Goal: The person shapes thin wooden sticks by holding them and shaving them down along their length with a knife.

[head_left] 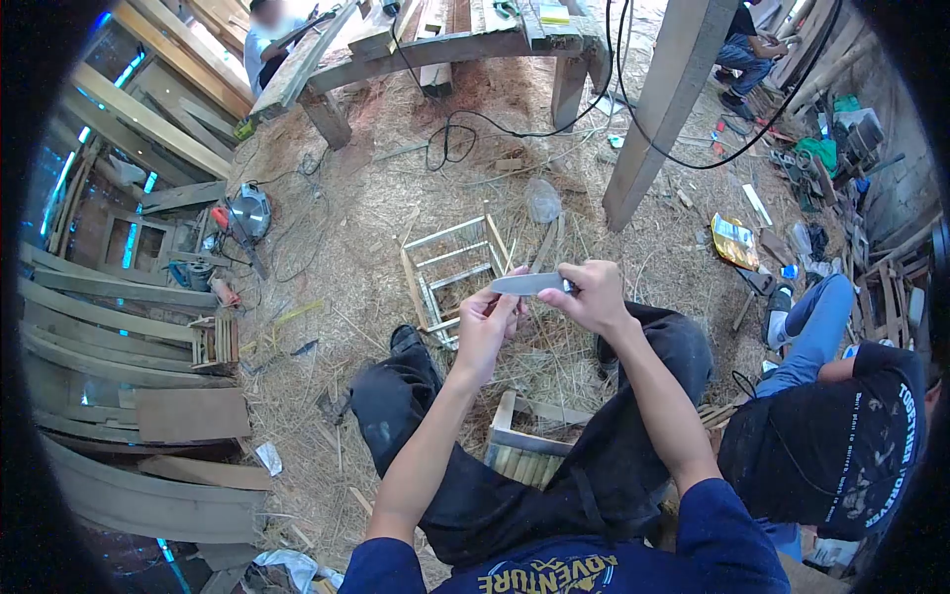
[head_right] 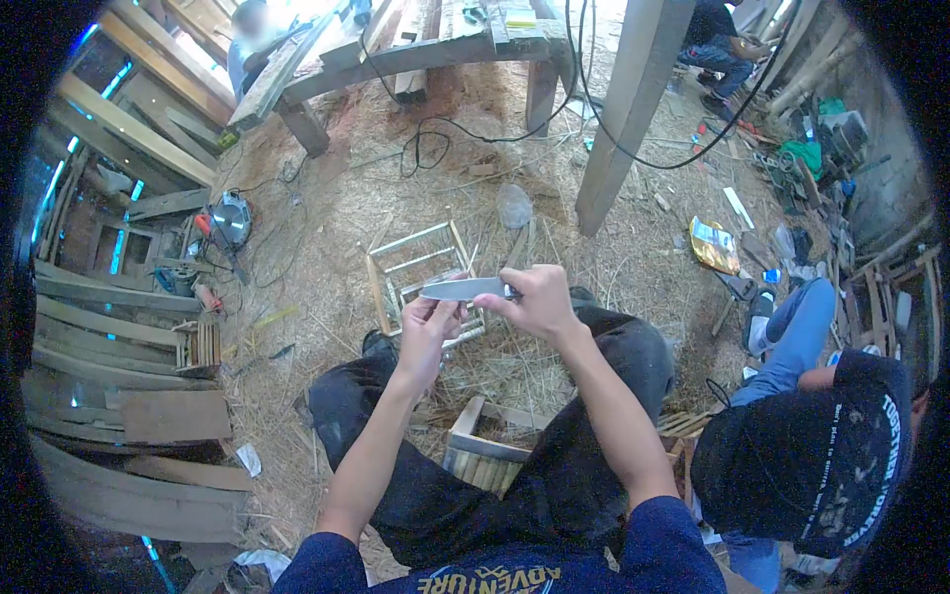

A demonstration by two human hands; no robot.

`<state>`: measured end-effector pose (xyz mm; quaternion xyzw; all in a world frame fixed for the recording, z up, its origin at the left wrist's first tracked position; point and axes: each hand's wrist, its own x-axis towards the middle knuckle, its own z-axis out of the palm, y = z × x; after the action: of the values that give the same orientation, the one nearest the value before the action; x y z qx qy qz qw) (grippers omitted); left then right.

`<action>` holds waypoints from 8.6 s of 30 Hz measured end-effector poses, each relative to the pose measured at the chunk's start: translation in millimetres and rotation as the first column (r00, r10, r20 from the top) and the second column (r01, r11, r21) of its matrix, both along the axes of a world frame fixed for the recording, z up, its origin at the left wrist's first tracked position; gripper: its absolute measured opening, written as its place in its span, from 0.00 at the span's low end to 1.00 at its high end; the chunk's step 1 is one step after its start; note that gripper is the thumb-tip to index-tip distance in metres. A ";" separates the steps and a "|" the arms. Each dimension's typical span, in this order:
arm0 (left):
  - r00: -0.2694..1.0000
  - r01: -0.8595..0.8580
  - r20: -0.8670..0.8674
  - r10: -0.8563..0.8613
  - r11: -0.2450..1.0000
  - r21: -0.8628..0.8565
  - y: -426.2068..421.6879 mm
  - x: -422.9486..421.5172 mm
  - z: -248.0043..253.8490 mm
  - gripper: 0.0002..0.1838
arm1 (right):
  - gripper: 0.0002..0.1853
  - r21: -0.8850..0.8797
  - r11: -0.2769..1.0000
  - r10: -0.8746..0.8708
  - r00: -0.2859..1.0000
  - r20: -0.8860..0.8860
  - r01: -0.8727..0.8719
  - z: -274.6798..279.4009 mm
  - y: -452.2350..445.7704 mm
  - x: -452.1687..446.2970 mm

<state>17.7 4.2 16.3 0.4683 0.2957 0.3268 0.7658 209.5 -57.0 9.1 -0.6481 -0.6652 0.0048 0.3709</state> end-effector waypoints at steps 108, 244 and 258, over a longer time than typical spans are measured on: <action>0.982 -0.141 -0.105 0.159 0.977 0.162 8.9 4.8 -5.0 0.12 | 0.12 -0.117 0.839 -0.152 -0.023 -0.988 -0.531 -10.0 11.9 -30.9; 0.854 0.470 -0.421 -0.306 0.802 0.370 1.2 -22.3 4.3 0.13 | 0.22 0.187 0.981 -0.050 0.999 0.019 0.046 20.1 -5.9 26.9; 0.861 0.489 -0.346 -0.373 0.793 0.362 -2.6 -12.0 13.6 0.19 | 0.23 0.179 0.984 0.000 0.999 0.035 -0.006 19.4 -0.6 22.3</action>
<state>5.7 1.5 29.9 0.7215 0.1953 0.1364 0.6501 231.8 -57.6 28.5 -0.6111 -0.6701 -0.0659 0.4162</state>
